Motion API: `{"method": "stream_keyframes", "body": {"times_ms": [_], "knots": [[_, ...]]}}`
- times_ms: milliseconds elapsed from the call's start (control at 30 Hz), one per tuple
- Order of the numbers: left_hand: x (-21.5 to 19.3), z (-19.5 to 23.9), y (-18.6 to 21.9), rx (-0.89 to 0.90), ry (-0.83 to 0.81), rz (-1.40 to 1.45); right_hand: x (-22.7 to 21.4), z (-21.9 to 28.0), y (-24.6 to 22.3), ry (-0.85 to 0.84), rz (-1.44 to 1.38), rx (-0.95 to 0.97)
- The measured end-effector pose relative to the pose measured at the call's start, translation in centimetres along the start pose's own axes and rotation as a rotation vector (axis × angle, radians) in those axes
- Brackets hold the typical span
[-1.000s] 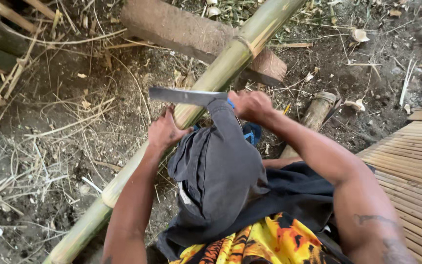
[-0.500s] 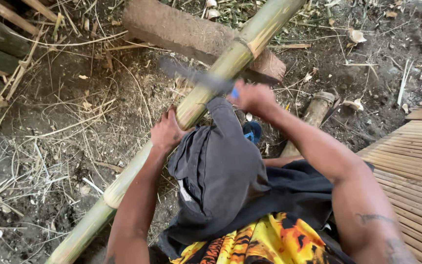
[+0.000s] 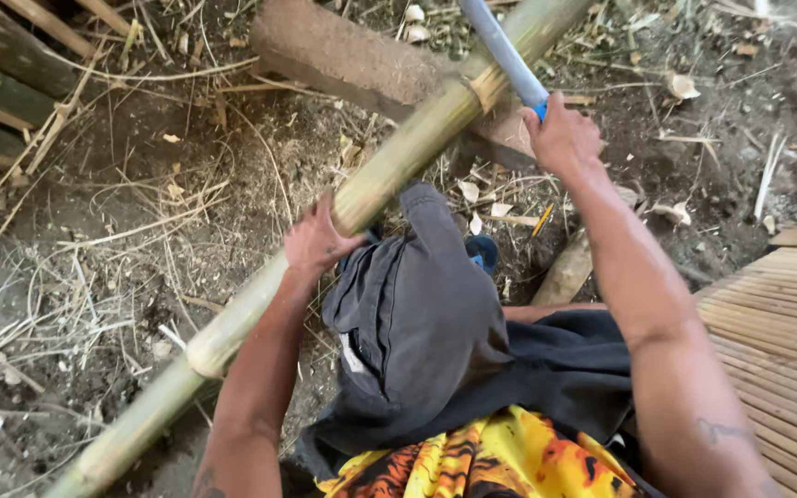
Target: The person sits on the ground and uses a machete to shave the outer layer of a long bamboo pole. They hold the pole with their left hand and repeatedly strike it with the machete in their right hand, rotating the pole to remove the green skin and smooth the surface.
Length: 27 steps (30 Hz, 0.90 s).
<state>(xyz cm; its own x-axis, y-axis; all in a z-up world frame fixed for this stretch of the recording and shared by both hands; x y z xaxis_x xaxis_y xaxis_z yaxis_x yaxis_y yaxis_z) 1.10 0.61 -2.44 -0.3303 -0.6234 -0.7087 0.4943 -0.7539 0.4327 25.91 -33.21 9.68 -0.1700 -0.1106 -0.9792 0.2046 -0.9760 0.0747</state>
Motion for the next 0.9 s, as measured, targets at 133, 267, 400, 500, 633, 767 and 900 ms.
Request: {"method": "stream_keyframes", "body": {"times_ms": [133,267,400,500,633,767,900], "knots": [[-0.2,0.1,-1.3,0.038,0.353,-0.124,2.8,0.6,0.0,-0.004,-0.124,-0.035],[-0.2,0.9,-2.4,-0.048,0.202,-0.158,4.1,1.1,-1.5,0.042,-0.155,-0.120],[-0.7,0.7,-2.1,-0.011,0.047,-0.174,3.7,2.5,-5.5,0.032,-0.283,-0.084],[-1.2,0.3,-2.2,0.008,-0.016,-0.133,3.7,4.9,-9.7,-0.176,-0.281,-0.089],[-2.4,0.2,-2.3,0.056,-0.023,-0.125,3.8,7.8,-13.6,-0.413,-0.195,-0.255],[-2.1,0.2,-2.5,0.018,-0.079,-0.109,1.2,3.9,-7.5,-0.118,-0.189,-0.200],[-2.5,-1.4,-2.6,0.085,-0.010,-0.103,0.3,2.0,-7.0,0.073,-0.127,-0.182]]}}
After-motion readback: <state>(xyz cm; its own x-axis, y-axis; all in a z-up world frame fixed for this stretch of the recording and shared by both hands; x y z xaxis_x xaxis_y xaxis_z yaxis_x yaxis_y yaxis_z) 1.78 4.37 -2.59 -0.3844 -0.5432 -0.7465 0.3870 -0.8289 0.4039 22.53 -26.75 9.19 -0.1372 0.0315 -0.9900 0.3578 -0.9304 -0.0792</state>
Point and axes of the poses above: each hand's wrist, its own z-axis away from the middle knuckle, its own x-axis out of the palm, y = z × x, the point moved 3 cm from there along -z, towards the middle knuckle, and after that the axes turned 2 degrees about z, right-handed, at the moved point
